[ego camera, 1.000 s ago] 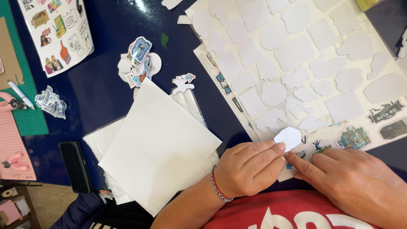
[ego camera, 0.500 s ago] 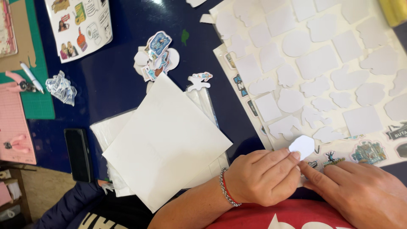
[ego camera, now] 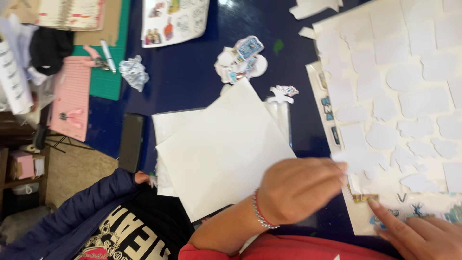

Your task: The person peels stickers from a backing sheet one by one and places them on the table. They handle the sticker sheet and individual stickers with both hands, occasionally adjusting the sheet's position.

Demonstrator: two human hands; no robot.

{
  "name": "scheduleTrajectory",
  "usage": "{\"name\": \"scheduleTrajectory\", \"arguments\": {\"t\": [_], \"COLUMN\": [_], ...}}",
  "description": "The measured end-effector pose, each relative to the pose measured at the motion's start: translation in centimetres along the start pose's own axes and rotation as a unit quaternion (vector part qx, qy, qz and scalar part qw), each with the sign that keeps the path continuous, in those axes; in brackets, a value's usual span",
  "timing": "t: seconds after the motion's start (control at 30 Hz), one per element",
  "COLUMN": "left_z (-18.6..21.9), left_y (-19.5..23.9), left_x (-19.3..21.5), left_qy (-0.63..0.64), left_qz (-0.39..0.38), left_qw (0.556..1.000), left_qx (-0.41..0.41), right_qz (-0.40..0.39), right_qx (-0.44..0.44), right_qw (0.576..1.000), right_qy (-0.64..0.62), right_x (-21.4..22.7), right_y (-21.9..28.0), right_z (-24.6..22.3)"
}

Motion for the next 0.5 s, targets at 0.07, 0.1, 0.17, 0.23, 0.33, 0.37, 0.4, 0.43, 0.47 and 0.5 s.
{"name": "scheduleTrajectory", "arguments": {"t": [0.07,0.1,0.17,0.23,0.33,0.37,0.4,0.43,0.47,0.5], "left_z": [-1.7,-2.9,-6.0,-10.1,-15.2,-16.4,-17.5,-18.5,-18.6,-18.6], "left_y": [0.0,0.0,-0.6,-1.5,-2.5,-2.3,-2.2,-2.1,-2.2,-2.2], "left_x": [2.1,3.0,4.3,4.4,3.9,3.4,3.0,2.9,3.3,3.9], "left_qy": [-0.087,-0.129,-0.153,-0.136,-0.126,-0.139,-0.151,-0.163,-0.159,-0.153], "left_qz": [0.031,0.045,0.068,0.069,0.058,0.032,0.007,-0.021,-0.016,-0.015], "left_qw": [0.995,0.988,0.983,0.982,0.980,0.976,0.970,0.964,0.966,0.969], "left_qx": [0.045,0.068,0.081,0.112,0.143,0.165,0.188,0.211,0.201,0.192], "right_qz": [-0.070,-0.082,-0.106,-0.081,-0.066,-0.070,-0.071,-0.075,-0.076,-0.080], "right_qx": [-0.021,-0.015,-0.005,0.034,0.017,-0.006,-0.031,-0.056,-0.080,-0.097], "right_qw": [0.997,0.996,0.993,0.994,0.996,0.997,0.997,0.996,0.994,0.991], "right_qy": [0.023,0.030,0.044,0.072,0.059,0.041,0.018,-0.005,-0.027,-0.045], "right_x": [-4.1,-6.0,-9.8,-13.1,-16.7,-17.3,-17.4,-17.4,-17.1,-16.9], "right_y": [2.1,3.2,5.2,6.4,5.3,4.9,4.1,3.4,2.7,2.4], "right_z": [1.8,2.7,4.8,6.3,9.8,10.9,12.1,12.9,13.7,13.9]}}
Point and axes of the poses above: each hand's wrist, its own y-axis away from the middle knuckle, its own x-axis out of the back of the hand, z = x × y, the point moved 9 cm from there along -y, towards the middle knuckle, and after that the axes turned 7 degrees about y, right-handed, at the moved point
